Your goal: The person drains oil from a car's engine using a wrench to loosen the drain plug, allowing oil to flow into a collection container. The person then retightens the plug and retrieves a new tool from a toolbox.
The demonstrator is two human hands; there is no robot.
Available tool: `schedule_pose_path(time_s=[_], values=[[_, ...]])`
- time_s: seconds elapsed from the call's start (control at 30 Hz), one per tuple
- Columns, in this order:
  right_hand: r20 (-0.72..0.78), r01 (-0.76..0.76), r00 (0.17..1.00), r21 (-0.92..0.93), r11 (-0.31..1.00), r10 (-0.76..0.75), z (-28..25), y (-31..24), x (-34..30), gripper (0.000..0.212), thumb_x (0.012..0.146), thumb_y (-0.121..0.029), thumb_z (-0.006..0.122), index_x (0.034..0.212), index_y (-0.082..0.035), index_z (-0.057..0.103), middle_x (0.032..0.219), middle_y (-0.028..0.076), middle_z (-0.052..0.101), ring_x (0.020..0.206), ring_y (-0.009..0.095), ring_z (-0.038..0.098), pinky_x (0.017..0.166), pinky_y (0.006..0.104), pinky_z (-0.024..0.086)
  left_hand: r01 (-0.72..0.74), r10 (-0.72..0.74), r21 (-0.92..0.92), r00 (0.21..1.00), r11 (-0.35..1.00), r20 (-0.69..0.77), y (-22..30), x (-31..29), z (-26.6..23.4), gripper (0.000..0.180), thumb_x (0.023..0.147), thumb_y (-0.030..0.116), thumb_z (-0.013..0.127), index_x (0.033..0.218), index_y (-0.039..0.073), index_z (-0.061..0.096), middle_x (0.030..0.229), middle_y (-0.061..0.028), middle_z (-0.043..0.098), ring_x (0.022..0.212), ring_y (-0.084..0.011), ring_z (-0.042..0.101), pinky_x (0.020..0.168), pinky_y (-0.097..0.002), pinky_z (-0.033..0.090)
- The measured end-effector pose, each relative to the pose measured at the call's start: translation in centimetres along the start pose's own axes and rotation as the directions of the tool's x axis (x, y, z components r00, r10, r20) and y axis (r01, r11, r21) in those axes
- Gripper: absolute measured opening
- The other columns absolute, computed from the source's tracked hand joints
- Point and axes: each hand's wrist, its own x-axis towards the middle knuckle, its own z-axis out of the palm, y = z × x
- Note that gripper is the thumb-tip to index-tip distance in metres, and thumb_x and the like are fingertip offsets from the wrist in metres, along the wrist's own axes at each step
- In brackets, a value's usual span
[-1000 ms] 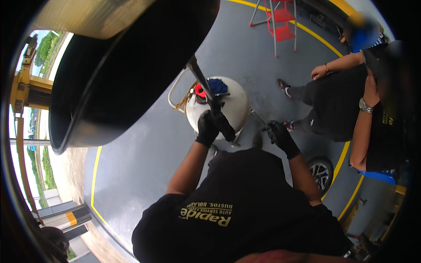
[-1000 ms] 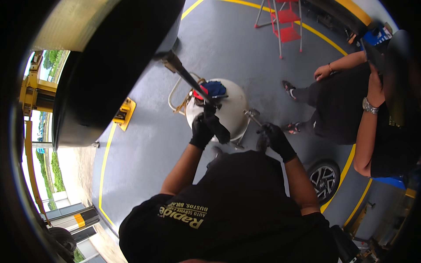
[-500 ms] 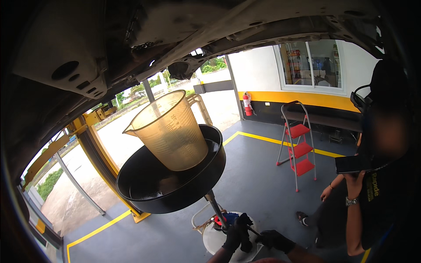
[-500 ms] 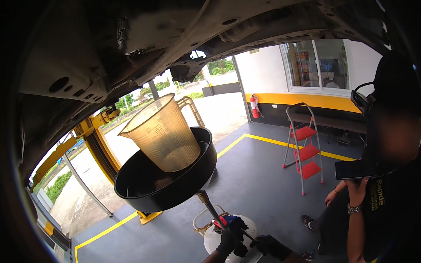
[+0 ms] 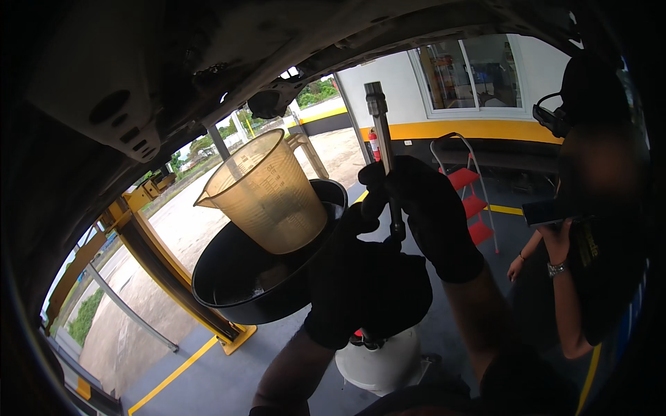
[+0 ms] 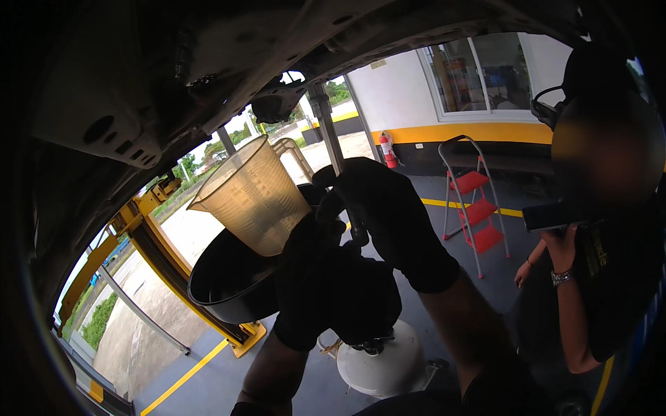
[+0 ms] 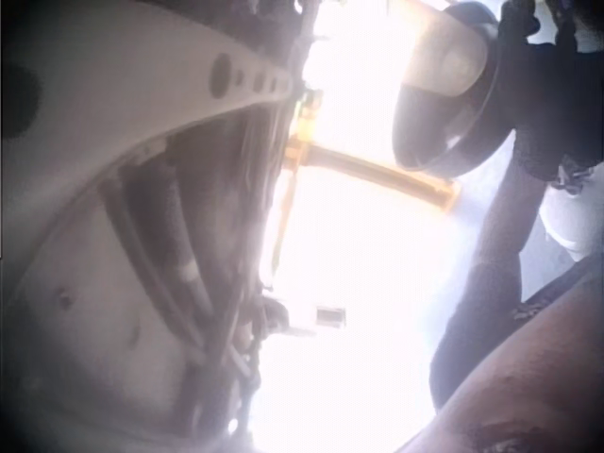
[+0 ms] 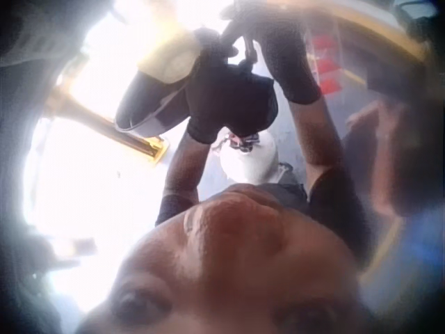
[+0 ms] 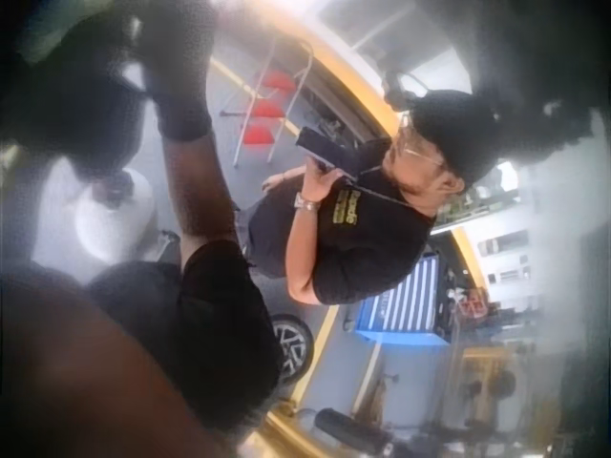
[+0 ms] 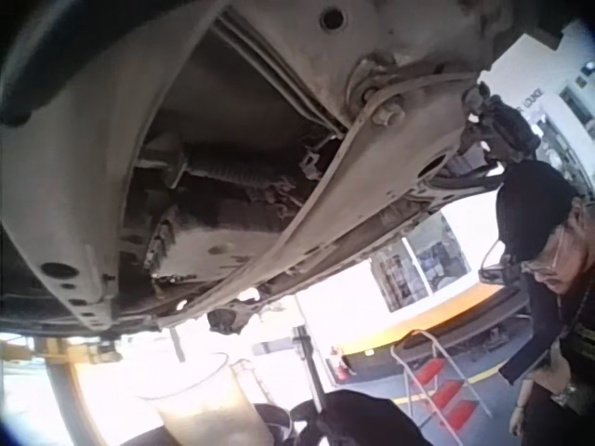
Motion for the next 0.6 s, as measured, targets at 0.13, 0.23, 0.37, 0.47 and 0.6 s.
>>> schedule_pose_path(time_s=[0.13, 0.23, 0.37, 0.47, 0.6], values=[[-0.050, 0.136, 0.989, -0.068, 0.988, -0.139, 0.0, -0.1, 3.6, 0.024, 0.102, -0.013, 0.059, 0.122, -0.001, 0.066, 0.112, 0.013, 0.070, 0.103, 0.023, 0.072, 0.089, 0.0333, 0.058, -0.132, 0.117, -0.075, 0.977, 0.988, -0.178, 3.1, 4.7, -1.1, 0.083, 0.084, 0.018, 0.082, 0.152, 0.000, 0.038, 0.096, -0.0125, 0.069, 0.081, -0.0212, 0.072, 0.072, -0.0348, 0.060], [0.033, 0.286, 0.958, -0.008, 0.958, -0.285, -0.7, 0.3, 4.9, 0.029, 0.103, -0.015, 0.061, 0.128, -0.001, 0.062, 0.120, 0.014, 0.069, 0.110, 0.022, 0.071, 0.093, 0.0337, 0.058, -0.378, 0.397, 0.182, 0.914, 0.908, -0.083, 3.0, 6.9, -0.9, 0.088, 0.080, 0.018, 0.076, 0.154, -0.004, 0.032, 0.089, -0.0172, 0.070, 0.067, -0.0270, 0.070, 0.066, -0.0400, 0.059], [-0.041, 0.307, 0.944, -0.249, 0.919, -0.326, -3.8, 3.8, 6.1, 0.036, 0.106, -0.030, 0.058, 0.126, 0.000, 0.065, 0.095, 0.007, 0.068, 0.086, 0.016, 0.069, 0.078, 0.0286, 0.055, -0.262, 0.248, 0.274, 0.965, 0.925, 0.085, 3.1, 8.7, 0.0, 0.073, 0.083, 0.022, 0.069, 0.146, -0.005, 0.046, 0.107, -0.0226, 0.070, 0.081, -0.0306, 0.071, 0.076, -0.0414, 0.059], [-0.170, -0.063, 0.982, 0.110, 0.992, 0.082, -7.5, 3.8, 7.2, 0.039, 0.108, -0.034, 0.058, 0.124, 0.001, 0.066, 0.069, -0.004, 0.051, 0.057, 0.007, 0.047, 0.055, 0.0228, 0.040, -0.417, 0.442, 0.417, 0.896, 0.808, 0.040, 1.9, 9.0, 0.6, 0.066, 0.077, 0.027, 0.074, 0.134, -0.004, 0.059, 0.096, -0.0164, 0.070, 0.079, -0.0272, 0.071, 0.072, -0.0402, 0.057], [-0.156, 0.046, 0.987, 0.143, 0.989, -0.023, -12.9, 4.5, 15.3, 0.044, 0.107, -0.038, 0.056, 0.123, 0.001, 0.067, 0.065, -0.005, 0.043, 0.054, 0.006, 0.036, 0.049, 0.0250, 0.030, -0.395, 0.412, 0.375, 0.910, 0.839, 0.036, 3.7, 10.5, 1.0, 0.050, 0.090, 0.026, 0.067, 0.128, -0.006, 0.061, 0.101, -0.0208, 0.069, 0.089, -0.0338, 0.070, 0.077, -0.0441, 0.056]])
